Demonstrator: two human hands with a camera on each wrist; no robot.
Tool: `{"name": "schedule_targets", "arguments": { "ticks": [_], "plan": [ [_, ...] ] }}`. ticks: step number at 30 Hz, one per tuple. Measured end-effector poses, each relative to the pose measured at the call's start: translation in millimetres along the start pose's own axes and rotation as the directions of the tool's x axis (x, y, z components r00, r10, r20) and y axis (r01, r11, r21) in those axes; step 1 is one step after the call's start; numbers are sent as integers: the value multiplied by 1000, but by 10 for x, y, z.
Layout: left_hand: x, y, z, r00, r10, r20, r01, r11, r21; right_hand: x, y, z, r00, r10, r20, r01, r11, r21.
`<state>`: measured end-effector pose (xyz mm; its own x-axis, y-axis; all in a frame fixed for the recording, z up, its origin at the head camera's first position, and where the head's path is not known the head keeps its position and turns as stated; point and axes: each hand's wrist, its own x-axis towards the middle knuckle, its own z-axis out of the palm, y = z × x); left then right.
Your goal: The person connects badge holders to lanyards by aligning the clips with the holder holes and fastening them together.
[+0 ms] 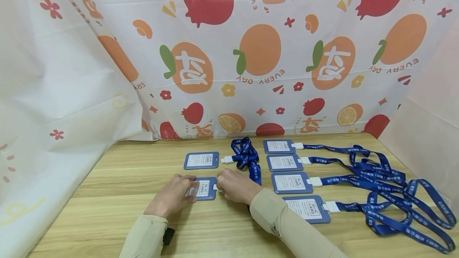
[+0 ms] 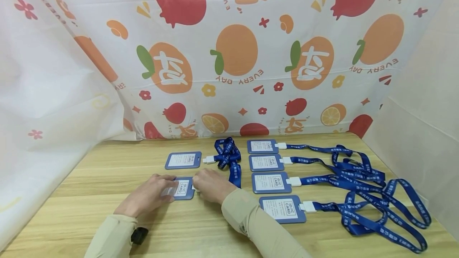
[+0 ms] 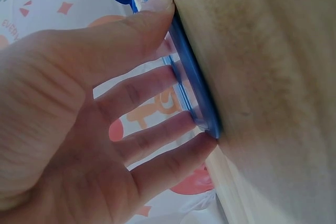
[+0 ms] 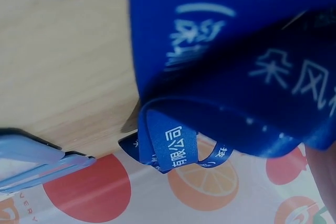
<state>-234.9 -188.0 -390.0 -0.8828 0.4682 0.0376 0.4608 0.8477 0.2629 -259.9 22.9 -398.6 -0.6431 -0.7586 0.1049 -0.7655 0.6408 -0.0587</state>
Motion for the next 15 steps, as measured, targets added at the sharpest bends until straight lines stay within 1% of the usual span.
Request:
{"name": "schedule_targets", "arguments": {
  "ticks": [4,11,15],
  "plan": [
    [-1,1,0,1000,3,1,-3,1000,4,5,1,0,1000,4,5,-4,1000,2],
    [-2,-10,10,999,32,-20,-32,999,9,16,-1,-6,1000,8,11,-8,1000,12],
    [0,-8,9,999,29,-18,-29,1000,12,15,-8,-8,1000,15,18,-15,1000,1]
  ]
}}
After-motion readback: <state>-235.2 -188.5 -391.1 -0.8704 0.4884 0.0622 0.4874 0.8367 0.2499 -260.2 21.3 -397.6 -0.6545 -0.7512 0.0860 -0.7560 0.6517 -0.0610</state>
